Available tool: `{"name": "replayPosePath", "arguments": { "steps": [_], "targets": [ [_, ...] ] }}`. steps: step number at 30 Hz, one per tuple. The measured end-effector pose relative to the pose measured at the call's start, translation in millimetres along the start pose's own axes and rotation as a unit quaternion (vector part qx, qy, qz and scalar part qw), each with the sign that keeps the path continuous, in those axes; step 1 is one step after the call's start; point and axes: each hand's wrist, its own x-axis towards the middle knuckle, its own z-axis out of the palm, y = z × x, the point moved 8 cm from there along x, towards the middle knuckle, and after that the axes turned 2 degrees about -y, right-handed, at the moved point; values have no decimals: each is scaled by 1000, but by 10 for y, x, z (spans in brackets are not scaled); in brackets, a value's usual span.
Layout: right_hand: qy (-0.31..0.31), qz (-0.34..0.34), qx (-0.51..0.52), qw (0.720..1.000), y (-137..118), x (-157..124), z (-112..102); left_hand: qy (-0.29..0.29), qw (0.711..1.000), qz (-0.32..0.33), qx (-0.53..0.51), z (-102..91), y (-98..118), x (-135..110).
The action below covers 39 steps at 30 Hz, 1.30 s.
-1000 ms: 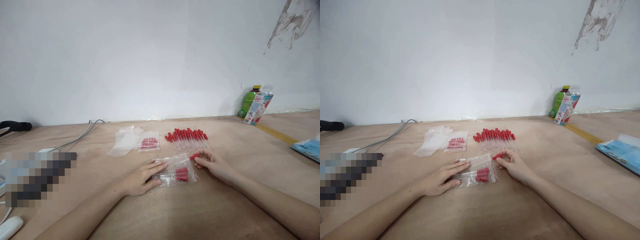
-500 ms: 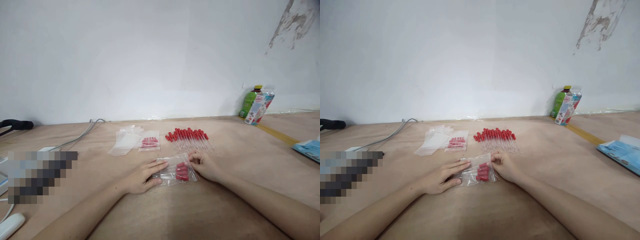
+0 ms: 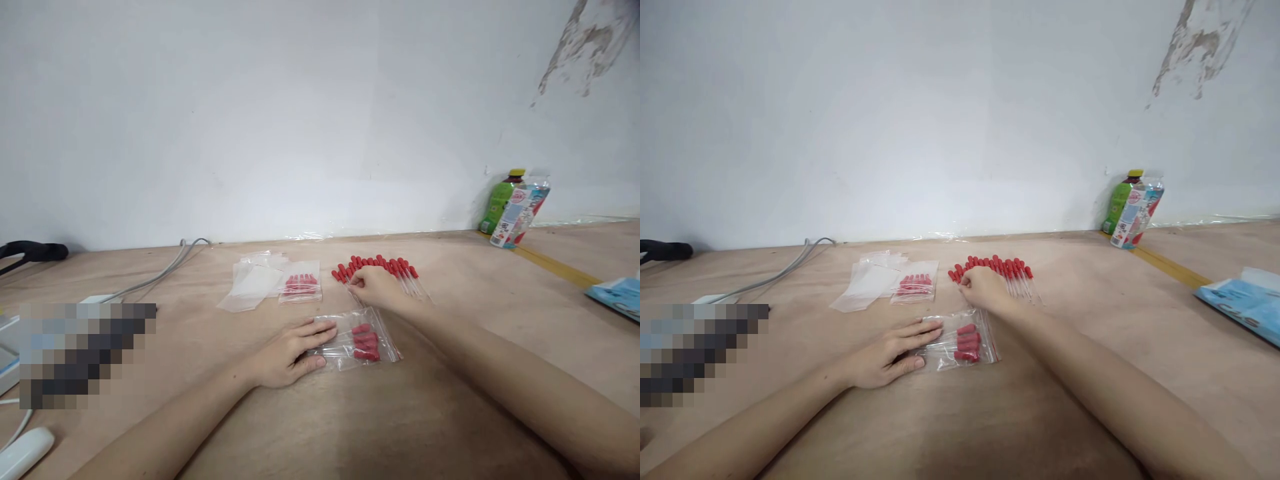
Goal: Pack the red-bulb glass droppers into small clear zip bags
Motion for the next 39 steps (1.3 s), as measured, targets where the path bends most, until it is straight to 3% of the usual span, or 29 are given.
{"name": "replayPosePath", "arguments": {
  "steps": [5,15,21,24,27,29,33,39],
  "targets": [
    [-13,75,-102,992,-143,239,241,-4,1000,0,5,8,0,-13],
    [-36,134,-68,988,-243,386,335,-5,1000,3,7,19,-8,-4],
    [-47,102,38,993,-63,370,103,-8,1000,1,8,13,-13,-5],
    [-7,67,116,991,160,186,-130,-5,1000,-1,5,10,-16,-13],
    [89,68,334,936,486,-142,-309,-2,1000,0,3,7,-12,-14],
    [70,70,409,907,626,-348,-235,1,1000,0,2,-1,-8,-8],
    [74,101,462,878,807,-629,-65,-1,1000,-1,3,-10,-4,7],
    [130,144,505,841,818,-726,32,5,1000,2,6,-8,-6,-4]
  ]
}}
